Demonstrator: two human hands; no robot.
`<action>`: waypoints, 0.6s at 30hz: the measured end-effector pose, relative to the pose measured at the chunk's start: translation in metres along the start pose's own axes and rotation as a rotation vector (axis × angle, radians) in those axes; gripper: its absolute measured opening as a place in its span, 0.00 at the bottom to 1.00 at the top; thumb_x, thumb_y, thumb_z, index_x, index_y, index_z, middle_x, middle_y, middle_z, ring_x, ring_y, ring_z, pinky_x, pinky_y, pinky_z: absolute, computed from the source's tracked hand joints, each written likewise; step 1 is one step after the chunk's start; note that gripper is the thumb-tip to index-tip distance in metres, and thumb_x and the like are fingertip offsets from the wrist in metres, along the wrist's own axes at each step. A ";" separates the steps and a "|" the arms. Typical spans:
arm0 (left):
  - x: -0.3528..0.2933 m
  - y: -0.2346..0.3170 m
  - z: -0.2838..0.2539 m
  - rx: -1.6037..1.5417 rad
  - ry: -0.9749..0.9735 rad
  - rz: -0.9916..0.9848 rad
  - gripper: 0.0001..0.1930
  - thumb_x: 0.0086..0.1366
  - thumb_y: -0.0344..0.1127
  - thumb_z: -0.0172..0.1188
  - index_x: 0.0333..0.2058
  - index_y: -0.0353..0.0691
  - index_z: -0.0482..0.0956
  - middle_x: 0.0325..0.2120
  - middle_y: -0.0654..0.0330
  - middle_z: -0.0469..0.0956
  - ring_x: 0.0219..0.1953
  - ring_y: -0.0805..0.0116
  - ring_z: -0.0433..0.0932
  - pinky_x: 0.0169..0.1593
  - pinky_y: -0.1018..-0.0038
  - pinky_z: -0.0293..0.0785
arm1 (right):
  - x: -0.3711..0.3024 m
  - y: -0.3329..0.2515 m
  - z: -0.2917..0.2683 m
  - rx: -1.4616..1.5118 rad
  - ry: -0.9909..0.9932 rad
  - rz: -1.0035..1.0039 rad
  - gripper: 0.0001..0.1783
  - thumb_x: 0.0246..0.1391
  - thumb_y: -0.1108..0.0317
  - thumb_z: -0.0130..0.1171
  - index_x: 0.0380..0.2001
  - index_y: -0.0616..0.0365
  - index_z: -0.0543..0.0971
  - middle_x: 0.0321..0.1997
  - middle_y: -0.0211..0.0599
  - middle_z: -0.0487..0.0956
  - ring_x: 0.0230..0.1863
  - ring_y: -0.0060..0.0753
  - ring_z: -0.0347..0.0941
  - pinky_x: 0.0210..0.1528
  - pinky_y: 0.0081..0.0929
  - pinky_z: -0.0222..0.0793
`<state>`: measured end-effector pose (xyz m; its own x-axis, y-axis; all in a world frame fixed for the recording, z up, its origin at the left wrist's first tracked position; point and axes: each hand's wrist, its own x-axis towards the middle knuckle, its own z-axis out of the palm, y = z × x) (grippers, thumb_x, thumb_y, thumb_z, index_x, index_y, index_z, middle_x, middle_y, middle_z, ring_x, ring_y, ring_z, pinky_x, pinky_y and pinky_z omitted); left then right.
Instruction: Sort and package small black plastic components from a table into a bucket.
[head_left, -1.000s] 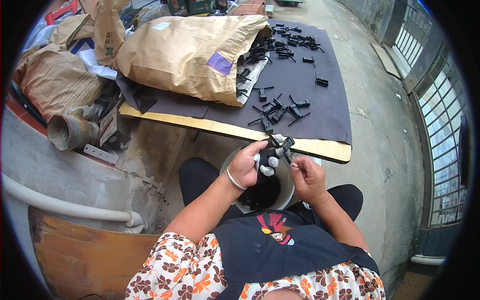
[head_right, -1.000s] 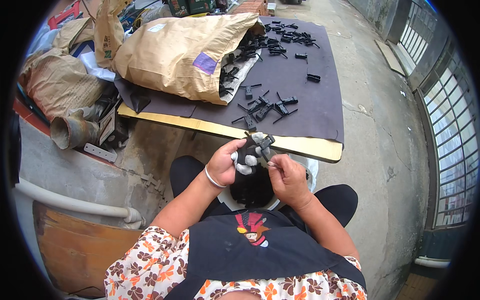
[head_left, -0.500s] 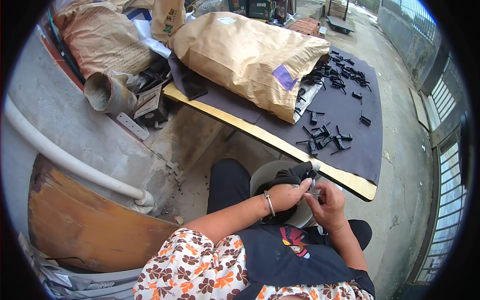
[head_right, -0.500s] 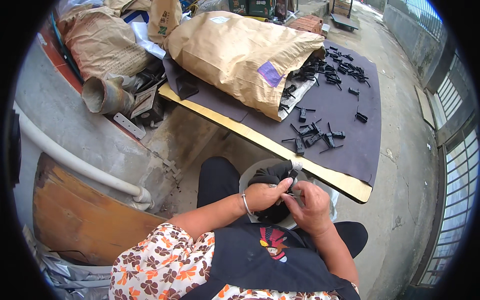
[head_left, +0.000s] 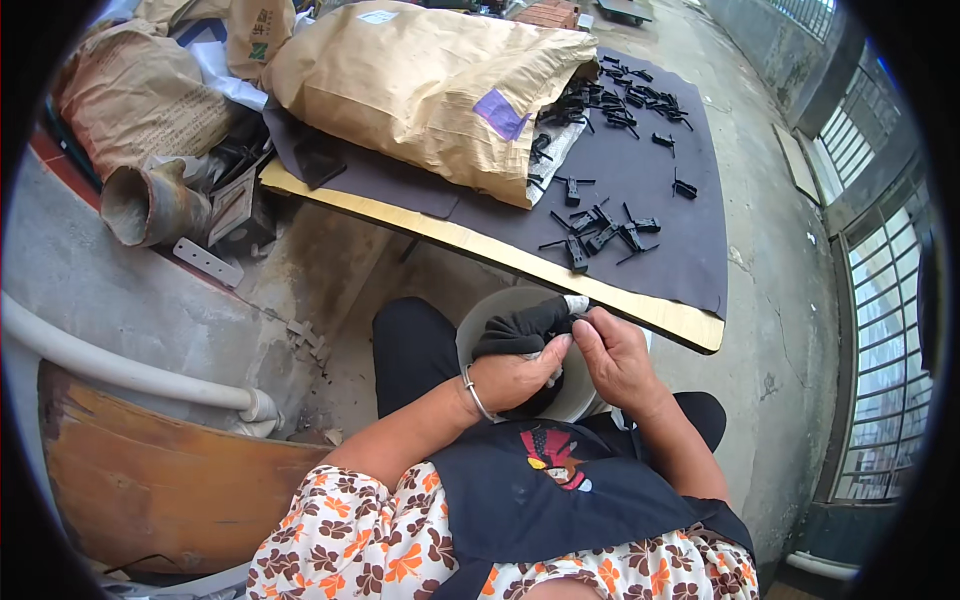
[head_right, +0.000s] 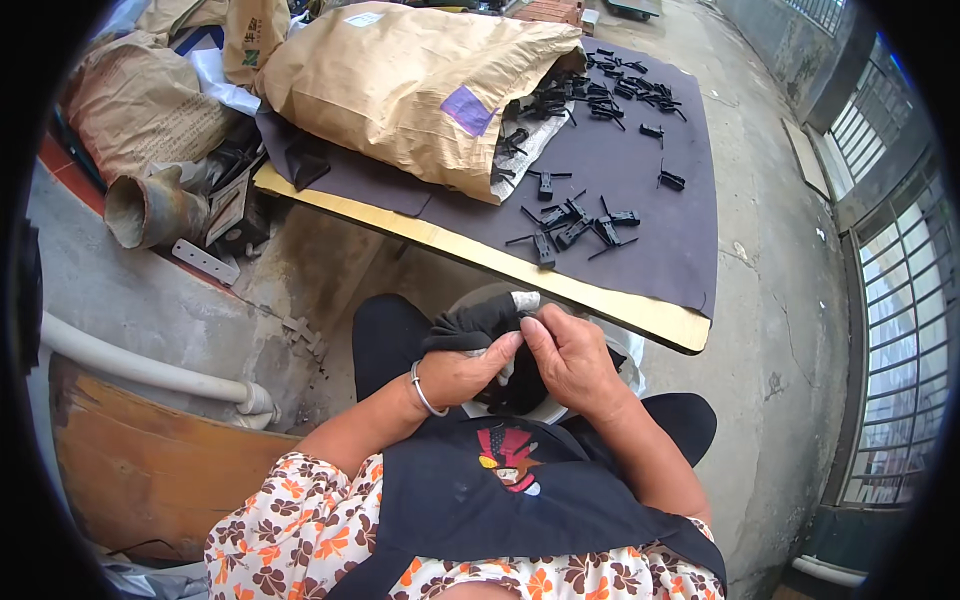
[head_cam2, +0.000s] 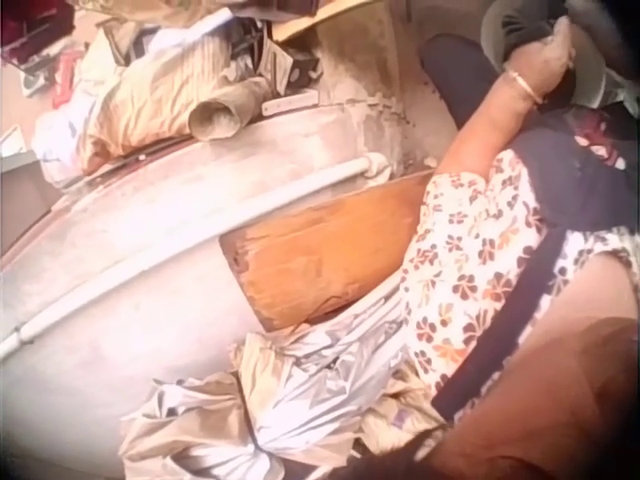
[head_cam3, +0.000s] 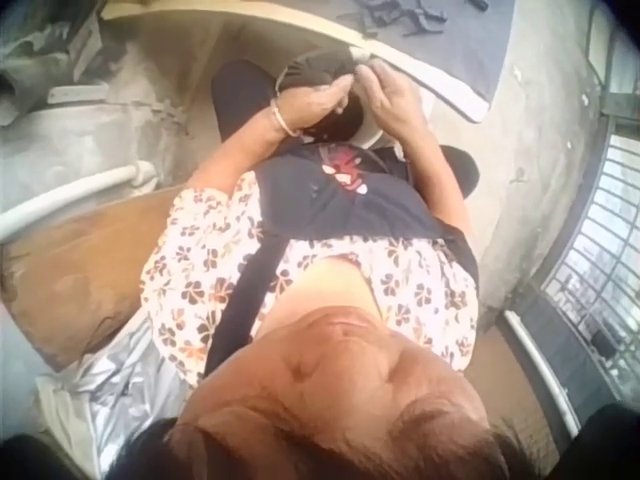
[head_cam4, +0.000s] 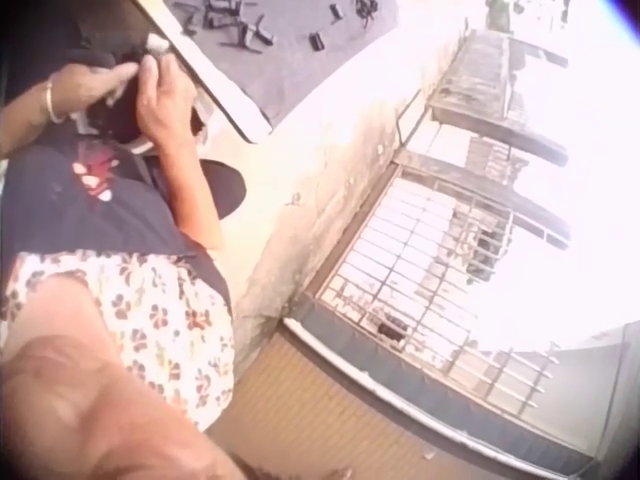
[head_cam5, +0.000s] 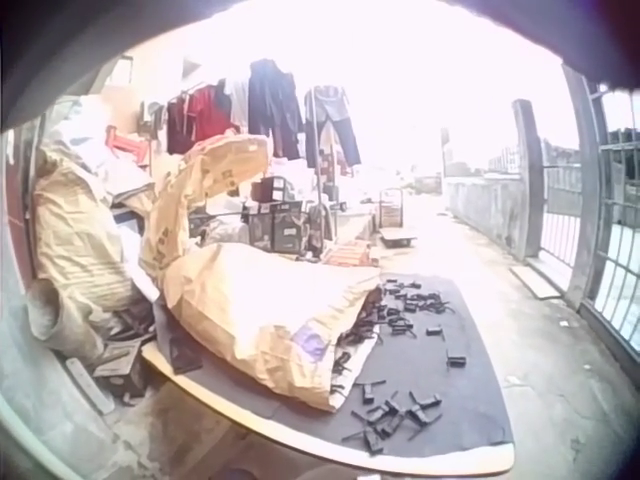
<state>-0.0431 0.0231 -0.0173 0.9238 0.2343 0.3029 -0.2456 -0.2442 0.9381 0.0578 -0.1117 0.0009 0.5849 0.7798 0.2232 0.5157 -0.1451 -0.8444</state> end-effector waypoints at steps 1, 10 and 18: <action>0.000 0.001 0.001 -0.058 -0.029 -0.031 0.17 0.63 0.34 0.52 0.50 0.36 0.69 0.36 0.62 0.76 0.31 0.73 0.73 0.38 0.76 0.70 | -0.001 0.001 0.000 0.004 0.017 -0.022 0.11 0.57 0.66 0.52 0.25 0.63 0.70 0.17 0.42 0.68 0.17 0.36 0.62 0.23 0.28 0.61; 0.005 0.016 -0.004 -0.356 -0.047 -0.502 0.17 0.61 0.32 0.56 0.48 0.36 0.71 0.34 0.67 0.75 0.31 0.83 0.69 0.34 0.84 0.68 | -0.010 0.000 -0.006 0.050 0.066 -0.031 0.13 0.58 0.65 0.50 0.24 0.63 0.69 0.17 0.40 0.67 0.18 0.35 0.61 0.23 0.27 0.59; 0.004 0.011 0.001 -0.092 -0.028 -0.215 0.14 0.61 0.32 0.53 0.45 0.36 0.73 0.29 0.62 0.76 0.25 0.75 0.71 0.31 0.77 0.69 | 0.001 -0.004 -0.009 -0.013 -0.068 -0.035 0.15 0.56 0.66 0.51 0.20 0.63 0.66 0.16 0.48 0.65 0.17 0.49 0.59 0.21 0.33 0.59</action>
<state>-0.0417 0.0209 -0.0060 0.9651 0.2455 0.0911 -0.0670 -0.1049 0.9922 0.0622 -0.1163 0.0087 0.5228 0.8241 0.2180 0.5434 -0.1252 -0.8301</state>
